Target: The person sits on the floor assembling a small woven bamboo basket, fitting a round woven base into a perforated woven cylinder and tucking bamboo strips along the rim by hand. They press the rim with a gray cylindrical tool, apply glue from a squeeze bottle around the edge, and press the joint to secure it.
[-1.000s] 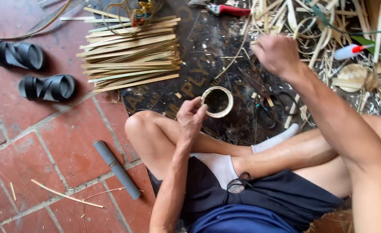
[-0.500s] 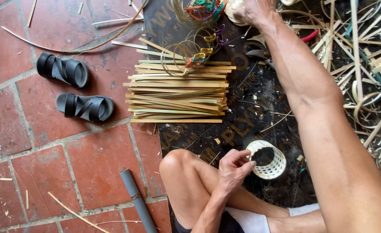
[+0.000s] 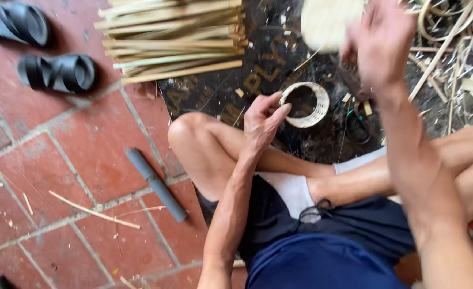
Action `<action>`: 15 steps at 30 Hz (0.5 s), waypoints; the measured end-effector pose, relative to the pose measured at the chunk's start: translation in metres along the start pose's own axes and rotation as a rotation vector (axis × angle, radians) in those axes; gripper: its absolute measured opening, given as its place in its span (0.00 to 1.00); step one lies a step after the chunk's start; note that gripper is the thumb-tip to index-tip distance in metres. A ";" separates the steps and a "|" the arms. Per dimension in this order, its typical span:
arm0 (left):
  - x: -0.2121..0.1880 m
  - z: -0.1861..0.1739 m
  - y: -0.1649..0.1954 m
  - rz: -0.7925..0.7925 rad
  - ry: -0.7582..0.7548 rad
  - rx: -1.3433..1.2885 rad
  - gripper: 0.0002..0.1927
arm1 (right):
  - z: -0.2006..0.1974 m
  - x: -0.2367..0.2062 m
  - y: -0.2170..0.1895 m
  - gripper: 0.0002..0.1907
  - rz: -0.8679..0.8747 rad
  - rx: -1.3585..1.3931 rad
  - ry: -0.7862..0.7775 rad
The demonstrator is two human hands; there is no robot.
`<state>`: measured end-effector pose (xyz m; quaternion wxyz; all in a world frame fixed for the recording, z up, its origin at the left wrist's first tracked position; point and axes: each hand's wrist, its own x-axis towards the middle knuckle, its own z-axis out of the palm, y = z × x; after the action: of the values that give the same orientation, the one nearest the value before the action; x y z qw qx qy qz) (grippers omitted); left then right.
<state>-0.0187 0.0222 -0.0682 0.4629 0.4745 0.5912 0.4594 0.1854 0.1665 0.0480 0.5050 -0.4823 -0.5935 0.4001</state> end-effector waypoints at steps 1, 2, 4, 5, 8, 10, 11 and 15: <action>0.001 0.000 -0.003 -0.020 0.006 -0.080 0.16 | -0.007 -0.028 0.002 0.14 0.064 0.057 0.008; -0.001 0.001 -0.005 -0.063 0.011 -0.160 0.16 | -0.010 -0.057 0.006 0.14 0.140 0.106 0.013; -0.007 0.000 -0.009 -0.201 0.023 -0.302 0.18 | -0.009 -0.109 0.023 0.14 0.321 0.195 0.052; -0.004 0.001 -0.011 -0.242 0.024 -0.379 0.18 | -0.003 -0.126 0.035 0.14 0.345 0.226 0.068; -0.002 0.004 -0.016 -0.175 -0.022 -0.306 0.21 | 0.010 -0.151 0.065 0.16 0.392 0.277 0.055; -0.001 0.007 -0.015 -0.168 -0.034 -0.368 0.22 | 0.015 -0.155 0.075 0.16 0.417 0.284 0.039; 0.000 0.008 -0.014 -0.157 -0.041 -0.405 0.23 | 0.016 -0.153 0.077 0.16 0.414 0.279 0.037; 0.002 0.007 -0.010 -0.189 -0.026 -0.367 0.23 | 0.014 -0.152 0.067 0.16 0.354 0.277 0.059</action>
<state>-0.0131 0.0231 -0.0797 0.5903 0.3305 0.5332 0.5079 0.1863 0.0322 -0.0517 0.5056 -0.5164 -0.4241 0.5458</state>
